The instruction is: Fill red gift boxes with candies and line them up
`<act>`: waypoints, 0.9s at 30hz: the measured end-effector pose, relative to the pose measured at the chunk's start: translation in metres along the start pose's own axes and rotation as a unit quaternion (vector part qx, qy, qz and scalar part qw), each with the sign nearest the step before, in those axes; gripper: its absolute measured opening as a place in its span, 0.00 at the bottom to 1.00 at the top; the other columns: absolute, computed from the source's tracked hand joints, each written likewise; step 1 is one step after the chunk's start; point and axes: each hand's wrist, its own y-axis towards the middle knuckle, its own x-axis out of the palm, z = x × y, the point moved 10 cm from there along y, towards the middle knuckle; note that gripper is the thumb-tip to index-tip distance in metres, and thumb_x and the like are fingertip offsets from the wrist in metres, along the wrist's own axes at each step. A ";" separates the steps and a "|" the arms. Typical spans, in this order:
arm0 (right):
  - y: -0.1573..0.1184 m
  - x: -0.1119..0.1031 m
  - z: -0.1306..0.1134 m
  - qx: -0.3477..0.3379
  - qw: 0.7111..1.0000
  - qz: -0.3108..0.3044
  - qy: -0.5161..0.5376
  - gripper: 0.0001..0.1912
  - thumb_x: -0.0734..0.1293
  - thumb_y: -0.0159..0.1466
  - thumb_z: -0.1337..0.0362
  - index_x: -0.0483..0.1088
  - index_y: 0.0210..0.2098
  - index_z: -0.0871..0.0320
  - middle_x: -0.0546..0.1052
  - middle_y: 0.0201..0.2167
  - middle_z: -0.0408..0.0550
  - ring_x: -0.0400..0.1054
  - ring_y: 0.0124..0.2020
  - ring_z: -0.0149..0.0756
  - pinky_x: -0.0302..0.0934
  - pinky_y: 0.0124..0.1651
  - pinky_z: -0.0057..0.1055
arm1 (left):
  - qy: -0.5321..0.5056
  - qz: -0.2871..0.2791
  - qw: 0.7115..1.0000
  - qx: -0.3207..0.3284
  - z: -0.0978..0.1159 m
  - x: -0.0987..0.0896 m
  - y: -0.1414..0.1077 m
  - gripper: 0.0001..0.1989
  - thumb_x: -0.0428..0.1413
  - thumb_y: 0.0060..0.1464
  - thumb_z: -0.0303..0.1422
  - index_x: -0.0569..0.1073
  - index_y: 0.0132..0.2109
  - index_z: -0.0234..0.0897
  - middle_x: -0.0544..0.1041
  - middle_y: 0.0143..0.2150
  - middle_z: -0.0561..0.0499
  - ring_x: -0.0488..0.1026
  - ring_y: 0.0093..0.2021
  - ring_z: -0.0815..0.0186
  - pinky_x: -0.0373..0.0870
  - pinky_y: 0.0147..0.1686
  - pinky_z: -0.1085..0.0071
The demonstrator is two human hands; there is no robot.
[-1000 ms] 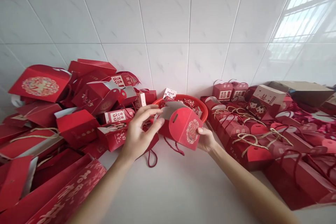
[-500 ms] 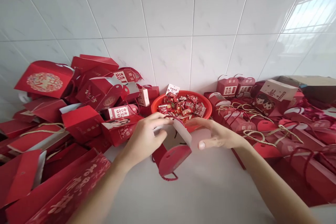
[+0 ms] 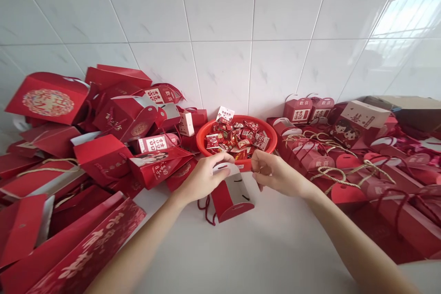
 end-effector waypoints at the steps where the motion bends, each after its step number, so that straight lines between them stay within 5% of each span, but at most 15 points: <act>1: 0.000 0.000 0.000 -0.001 0.999 -0.003 -0.036 0.06 0.64 0.62 0.69 0.60 0.32 0.55 0.69 0.24 0.38 0.69 0.24 0.31 0.59 0.27 0.27 | -0.011 -0.005 1.000 -0.005 -0.003 0.000 0.001 0.08 0.53 0.60 0.32 0.76 0.42 0.36 0.81 0.42 0.49 0.78 0.46 0.61 0.74 0.50 0.65; 6: 0.001 0.007 0.003 -0.008 0.976 -0.012 -0.219 0.04 0.64 0.65 0.67 0.70 0.33 0.56 0.76 0.29 0.44 0.67 0.28 0.33 0.57 0.31 0.29 | 0.005 -0.030 0.999 -0.036 -0.016 0.011 0.002 0.09 0.54 0.58 0.32 0.80 0.38 0.37 0.83 0.41 0.47 0.79 0.43 0.60 0.75 0.48 0.65; 12: 0.001 0.023 0.004 0.011 0.959 -0.024 -0.281 0.11 0.70 0.64 0.53 0.73 0.36 0.55 0.77 0.35 0.46 0.66 0.28 0.34 0.54 0.31 0.29 | 0.071 -0.019 0.995 -0.066 -0.021 0.022 -0.003 0.08 0.61 0.54 0.36 0.81 0.38 0.38 0.84 0.42 0.48 0.80 0.45 0.55 0.74 0.47 0.65; 19: -0.004 0.019 0.003 0.031 0.975 -0.065 -0.208 0.15 0.69 0.64 0.50 0.75 0.40 0.55 0.78 0.34 0.47 0.68 0.29 0.35 0.57 0.32 0.30 | 0.039 -0.103 0.990 -0.088 -0.022 0.027 -0.008 0.15 0.61 0.53 0.36 0.82 0.48 0.40 0.83 0.50 0.49 0.79 0.52 0.54 0.73 0.53 0.64; 23: -0.010 0.026 0.014 0.076 0.969 -0.139 -0.190 0.32 0.76 0.53 0.46 0.72 0.53 0.54 0.76 0.32 0.46 0.70 0.33 0.40 0.60 0.34 0.31 | 0.080 -0.074 0.989 -0.099 -0.023 0.026 -0.010 0.16 0.60 0.55 0.39 0.82 0.48 0.39 0.83 0.51 0.46 0.78 0.53 0.52 0.73 0.54 0.62; 27: -0.016 0.035 0.019 0.089 0.955 -0.189 -0.211 0.46 0.79 0.47 0.48 0.66 0.62 0.50 0.75 0.33 0.46 0.70 0.36 0.43 0.59 0.35 0.31 | 0.085 -0.143 0.979 -0.118 -0.027 0.027 -0.013 0.26 0.64 0.50 0.37 0.77 0.57 0.40 0.77 0.60 0.46 0.74 0.59 0.51 0.70 0.58 0.62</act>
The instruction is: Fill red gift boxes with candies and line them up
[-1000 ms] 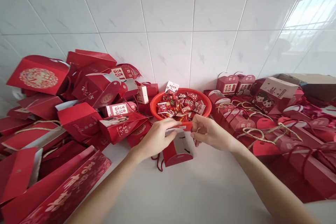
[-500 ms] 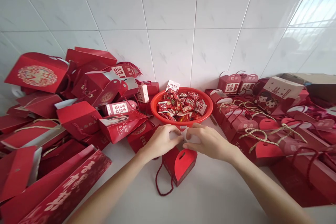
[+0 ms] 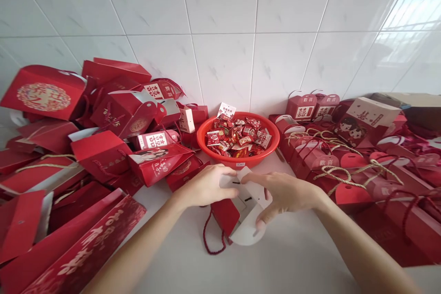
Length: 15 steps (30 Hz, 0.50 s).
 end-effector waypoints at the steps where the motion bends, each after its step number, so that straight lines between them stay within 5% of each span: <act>1: 0.000 0.002 0.000 0.001 1.000 -0.004 0.001 0.48 0.79 0.46 0.49 0.65 0.63 0.49 0.75 0.33 0.46 0.70 0.36 0.43 0.59 0.35 0.31 | -0.009 -0.036 0.999 0.001 -0.003 0.000 -0.001 0.32 0.66 0.48 0.39 0.74 0.61 0.41 0.74 0.64 0.46 0.71 0.63 0.50 0.67 0.60 0.61; 6: 0.001 0.011 0.006 0.036 0.998 -0.053 0.010 0.50 0.79 0.47 0.49 0.59 0.65 0.48 0.73 0.35 0.46 0.70 0.38 0.43 0.60 0.37 0.31 | 0.010 -0.228 0.974 0.000 -0.024 0.004 -0.015 0.62 0.72 0.37 0.45 0.49 0.74 0.45 0.52 0.75 0.45 0.53 0.73 0.48 0.56 0.68 0.59; 10: 0.003 0.015 0.012 0.065 0.993 -0.086 0.042 0.54 0.81 0.44 0.49 0.55 0.64 0.50 0.72 0.38 0.47 0.70 0.40 0.44 0.63 0.36 0.31 | 0.050 -0.263 0.963 -0.021 -0.039 0.008 -0.016 0.69 0.73 0.35 0.48 0.39 0.75 0.45 0.45 0.77 0.46 0.46 0.74 0.46 0.49 0.70 0.58; 15: 0.002 0.014 0.029 0.133 0.982 -0.093 0.099 0.53 0.80 0.42 0.46 0.53 0.59 0.51 0.70 0.41 0.48 0.67 0.27 0.33 0.66 0.26 0.30 | 0.039 -0.273 0.961 -0.017 -0.044 0.019 -0.006 0.68 0.72 0.38 0.48 0.36 0.75 0.48 0.39 0.77 0.50 0.42 0.75 0.46 0.47 0.71 0.57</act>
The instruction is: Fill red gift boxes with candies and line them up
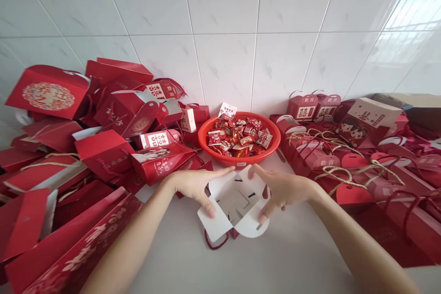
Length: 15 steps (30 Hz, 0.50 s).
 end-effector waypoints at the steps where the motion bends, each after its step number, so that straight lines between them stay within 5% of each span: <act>1: 0.000 -0.001 0.003 0.007 1.000 0.002 0.005 0.52 0.80 0.43 0.46 0.53 0.59 0.51 0.70 0.41 0.48 0.67 0.26 0.32 0.66 0.24 0.30 | -0.003 0.001 1.000 0.004 -0.001 -0.001 0.002 0.67 0.72 0.39 0.48 0.38 0.75 0.49 0.39 0.77 0.50 0.41 0.75 0.46 0.46 0.71 0.57; 5: -0.002 -0.015 0.016 0.034 0.998 0.054 -0.019 0.50 0.79 0.43 0.45 0.55 0.57 0.53 0.72 0.39 0.50 0.68 0.26 0.34 0.64 0.22 0.29 | -0.041 0.029 0.998 0.041 -0.002 -0.011 0.008 0.54 0.68 0.46 0.49 0.50 0.74 0.51 0.46 0.77 0.53 0.43 0.75 0.46 0.48 0.70 0.58; 10: -0.006 -0.032 0.017 0.025 0.988 0.124 -0.086 0.46 0.78 0.45 0.43 0.60 0.56 0.55 0.75 0.38 0.52 0.70 0.26 0.38 0.63 0.28 0.33 | -0.057 0.088 0.993 0.049 0.001 -0.023 0.003 0.43 0.66 0.49 0.49 0.61 0.70 0.53 0.66 0.70 0.54 0.62 0.68 0.48 0.64 0.60 0.63; 15: -0.023 -0.048 -0.006 -0.038 0.962 0.217 -0.160 0.35 0.76 0.49 0.42 0.67 0.48 0.55 0.76 0.40 0.52 0.71 0.40 0.47 0.62 0.38 0.35 | 0.006 0.111 0.994 -0.001 0.006 -0.027 -0.010 0.40 0.65 0.49 0.49 0.65 0.68 0.53 0.81 0.49 0.54 0.76 0.45 0.58 0.69 0.41 0.73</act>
